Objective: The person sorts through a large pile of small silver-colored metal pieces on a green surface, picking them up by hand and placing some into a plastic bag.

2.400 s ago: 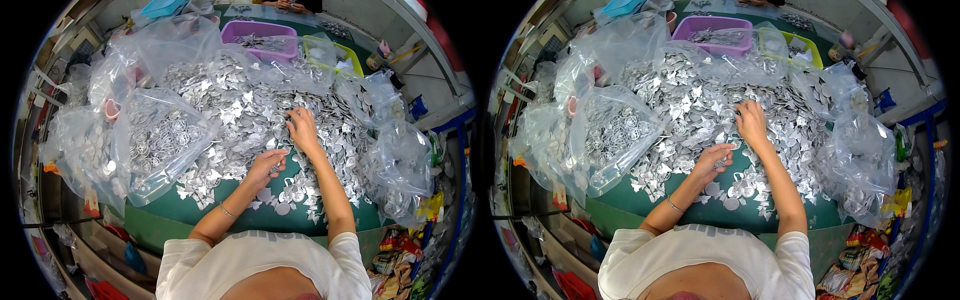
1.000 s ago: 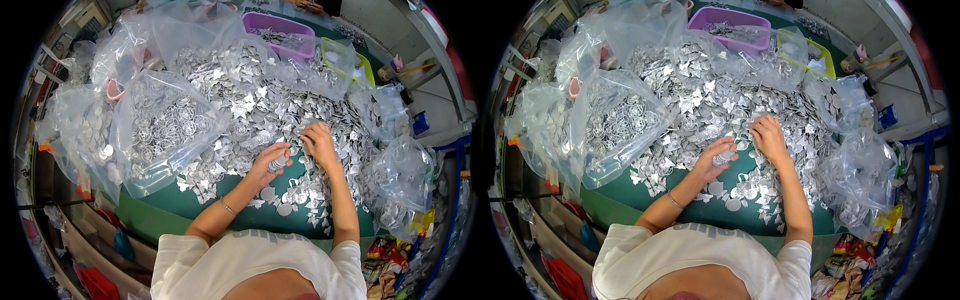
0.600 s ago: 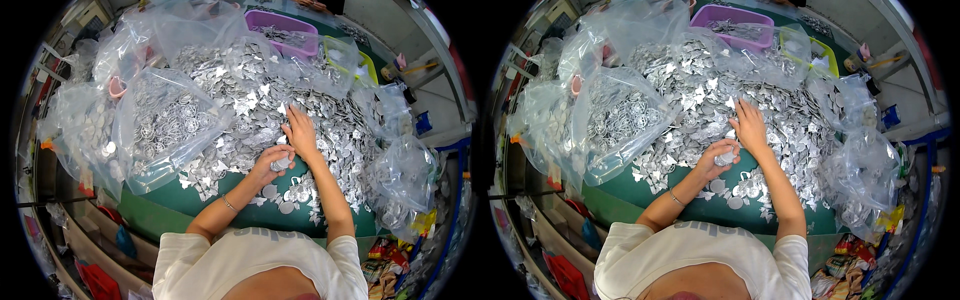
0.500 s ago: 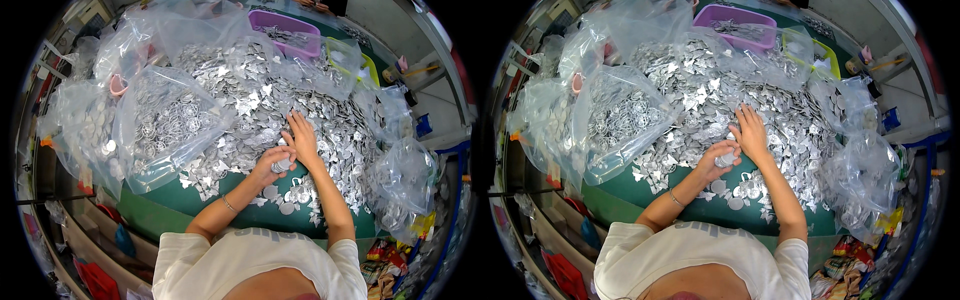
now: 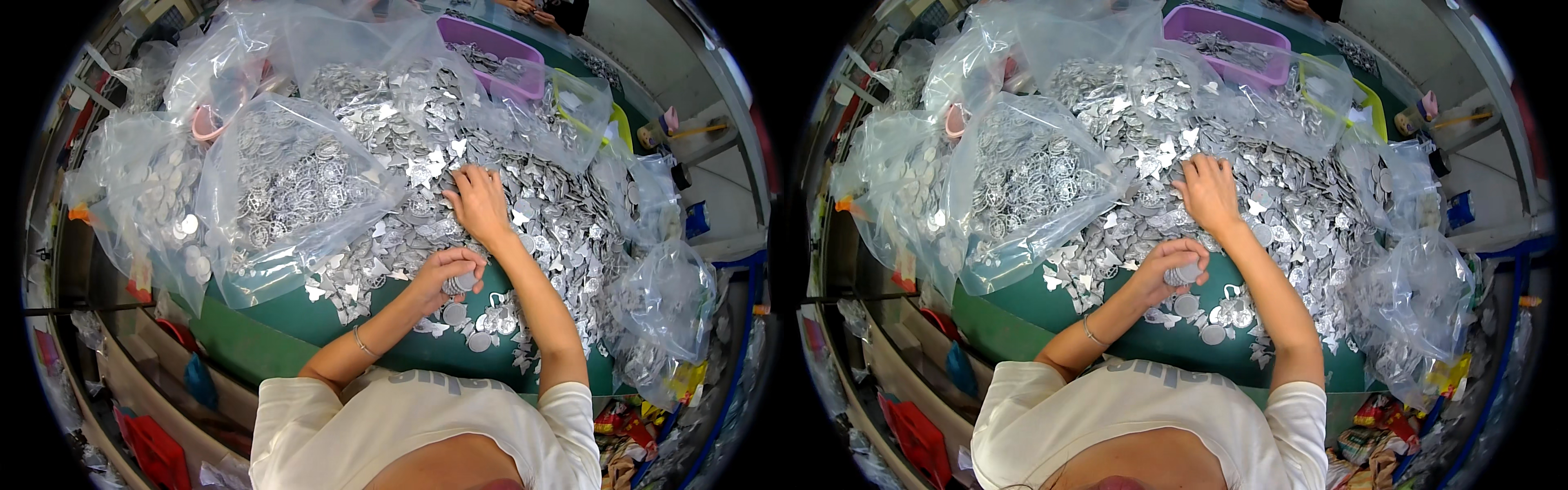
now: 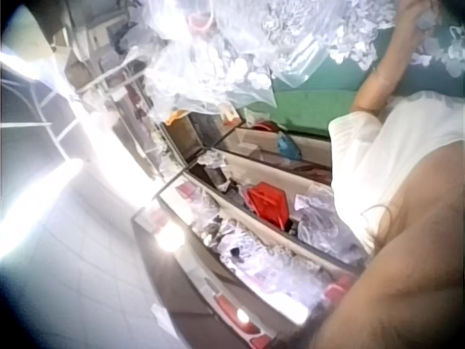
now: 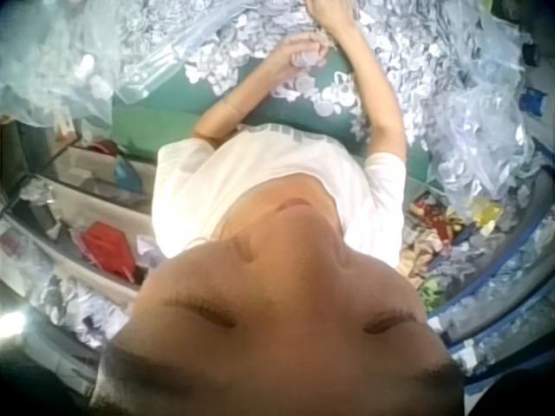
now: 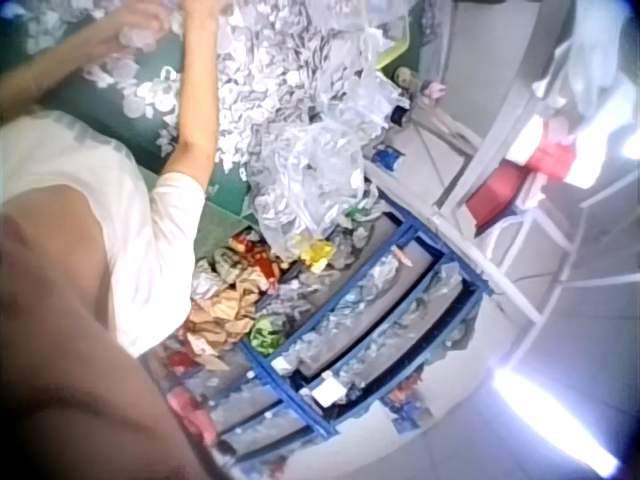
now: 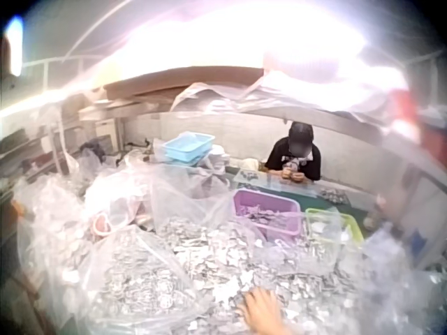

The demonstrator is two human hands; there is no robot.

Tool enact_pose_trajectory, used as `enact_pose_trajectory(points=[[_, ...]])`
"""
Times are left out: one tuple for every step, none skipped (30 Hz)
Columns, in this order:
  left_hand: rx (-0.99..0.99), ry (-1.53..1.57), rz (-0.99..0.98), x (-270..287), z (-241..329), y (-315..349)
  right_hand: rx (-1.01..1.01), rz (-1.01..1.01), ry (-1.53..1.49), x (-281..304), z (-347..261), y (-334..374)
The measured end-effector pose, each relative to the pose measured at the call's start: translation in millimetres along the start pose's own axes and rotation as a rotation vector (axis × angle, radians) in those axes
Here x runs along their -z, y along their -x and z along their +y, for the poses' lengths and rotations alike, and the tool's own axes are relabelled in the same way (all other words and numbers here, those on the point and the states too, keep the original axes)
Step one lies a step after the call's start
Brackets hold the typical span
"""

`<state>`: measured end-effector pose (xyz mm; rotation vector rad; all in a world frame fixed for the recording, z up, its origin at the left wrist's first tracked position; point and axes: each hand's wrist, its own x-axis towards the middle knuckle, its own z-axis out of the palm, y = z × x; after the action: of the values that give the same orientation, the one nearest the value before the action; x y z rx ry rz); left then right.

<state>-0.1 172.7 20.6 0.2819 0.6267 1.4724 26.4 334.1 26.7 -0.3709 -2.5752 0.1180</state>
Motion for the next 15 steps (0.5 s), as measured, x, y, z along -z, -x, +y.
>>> enact_pose_trajectory(points=[[-0.006, 0.003, -0.005, -0.5, 0.1, 1.4, -0.029, 0.024, 0.003, -4.2, 4.0, 0.4], [-0.011, 0.007, -0.009, -1.2, 0.3, 3.1, -0.059, 0.047, 0.005, -10.1, 11.2, 1.0], [-0.010, 0.017, -0.006, -2.4, 1.3, 5.3, -0.087, 0.070, 0.008, -10.2, 14.9, -0.2], [-0.009, 0.026, -0.003, -4.3, 3.2, 8.4, -0.067, 0.079, -0.004, -8.7, 18.0, 0.0], [-0.008, 0.036, 0.000, -5.9, 4.0, 10.6, -0.047, 0.088, -0.017, -6.3, 20.8, -0.3], [-0.012, 0.048, 0.004, -6.1, 4.1, 13.0, -0.027, 0.100, -0.035, -5.2, 21.4, -1.6], [-0.017, 0.061, 0.008, -6.3, 3.9, 15.0, 0.048, 0.063, -0.069, -4.1, 20.8, 0.5], [-0.021, 0.073, 0.012, -6.5, 4.2, 16.1, 0.031, 0.077, -0.087, -3.0, 18.0, 1.4], [-0.024, 0.077, 0.022, -7.0, 3.9, 17.1, 0.013, 0.089, -0.106, -1.8, 14.2, 3.3], [-0.026, 0.081, 0.032, -7.5, 3.5, 18.1, -0.006, 0.100, -0.124, -1.0, 11.8, 4.8], [-0.029, 0.085, 0.042, -7.8, 2.8, 18.8, -0.028, 0.082, -0.128, -1.0, 13.0, 7.1], [-0.043, 0.089, 0.037, -6.7, 1.9, 19.7, -0.059, 0.084, -0.114, -1.1, 10.4, 8.1], [-0.057, 0.093, 0.032, -4.8, -0.1, 19.5, -0.091, 0.086, -0.100, -0.8, 7.5, 9.5], [-0.070, 0.097, 0.027, -2.7, -2.2, 19.4, -0.122, 0.087, -0.085, -0.4, 4.3, 11.5], [-0.065, 0.077, 0.042, 0.0, -4.3, 19.8, -0.119, 0.143, -0.083, -1.9, -1.0, 13.6]])
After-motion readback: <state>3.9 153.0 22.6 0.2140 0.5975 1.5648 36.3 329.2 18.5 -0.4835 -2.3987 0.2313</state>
